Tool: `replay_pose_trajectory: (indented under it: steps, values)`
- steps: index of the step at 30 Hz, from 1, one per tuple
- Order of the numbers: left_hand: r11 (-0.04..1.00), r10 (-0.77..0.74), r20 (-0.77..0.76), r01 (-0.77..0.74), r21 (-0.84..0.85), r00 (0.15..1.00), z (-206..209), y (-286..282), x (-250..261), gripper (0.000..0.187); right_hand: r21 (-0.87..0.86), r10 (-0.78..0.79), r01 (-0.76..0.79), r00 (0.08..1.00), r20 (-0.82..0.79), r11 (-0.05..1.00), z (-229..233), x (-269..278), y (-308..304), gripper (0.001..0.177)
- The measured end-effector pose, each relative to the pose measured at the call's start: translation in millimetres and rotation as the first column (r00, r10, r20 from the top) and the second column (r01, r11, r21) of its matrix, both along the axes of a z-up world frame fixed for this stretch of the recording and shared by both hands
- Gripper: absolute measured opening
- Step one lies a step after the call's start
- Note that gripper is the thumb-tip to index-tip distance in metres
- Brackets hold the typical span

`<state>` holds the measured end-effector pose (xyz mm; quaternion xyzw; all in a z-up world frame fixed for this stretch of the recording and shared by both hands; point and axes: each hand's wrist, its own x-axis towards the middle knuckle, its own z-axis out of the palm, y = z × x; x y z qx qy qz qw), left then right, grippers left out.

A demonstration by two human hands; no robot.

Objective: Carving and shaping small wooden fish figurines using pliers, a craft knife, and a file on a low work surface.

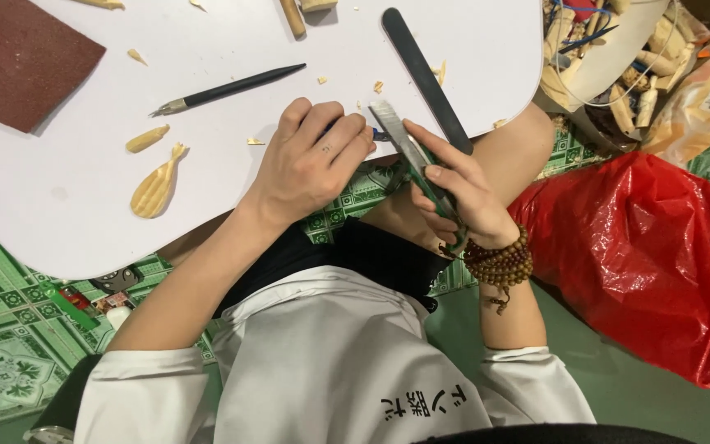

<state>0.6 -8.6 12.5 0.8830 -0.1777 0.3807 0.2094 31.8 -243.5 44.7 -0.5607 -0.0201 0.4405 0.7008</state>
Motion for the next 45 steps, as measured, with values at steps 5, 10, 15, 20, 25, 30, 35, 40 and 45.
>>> replay_pose_trajectory:
  steps: [5, 10, 15, 20, 25, 30, 35, 40, 45]
  values:
    - [1.0, 0.008, -0.004, -0.008, 0.023, 1.0, -3, -3, -3, 0.022, -0.078, -0.048, 0.065, 0.979, 0.198, 0.995, 0, -16, -6, 0.06]
    - [0.999, 0.047, -0.024, -0.046, 0.011, 0.999, -3, -8, -14, 0.011, -0.477, 0.206, 0.224, 0.692, 0.692, 0.85, -6, -48, -15, 0.061]
    - [0.995, 0.099, -0.153, -0.097, 0.02, 0.983, 3, -11, -23, 0.008, -0.58, 0.362, 0.339, 0.525, 0.77, 0.741, -21, -70, -8, 0.051]
    - [0.994, 0.108, -0.266, -0.097, 0.055, 0.958, 15, -11, -27, 0.006, -0.569, 0.384, 0.404, 0.452, 0.805, 0.717, -19, -78, 14, 0.047]
    - [0.99, 0.118, -0.366, -0.082, 0.112, 0.923, 16, -13, -29, 0.014, -0.581, 0.377, 0.415, 0.476, 0.795, 0.701, -23, -79, 21, 0.048]
    - [0.987, 0.121, -0.42, -0.064, 0.147, 0.9, 16, -12, -27, 0.015, -0.545, 0.303, 0.413, 0.52, 0.799, 0.73, -26, -76, 26, 0.044]
    - [0.985, 0.115, -0.461, -0.041, 0.168, 0.88, 16, -9, -23, 0.014, -0.556, 0.322, 0.427, 0.505, 0.801, 0.713, -30, -73, 25, 0.042]
    - [0.985, 0.116, -0.491, -0.036, 0.17, 0.864, 23, -9, -21, 0.013, -0.562, 0.338, 0.455, 0.483, 0.807, 0.691, -31, -70, 23, 0.043]
    - [0.982, 0.126, -0.468, -0.044, 0.182, 0.874, 23, -9, -21, 0.012, -0.481, 0.241, 0.493, 0.473, 0.847, 0.725, -33, -67, 0, 0.045]
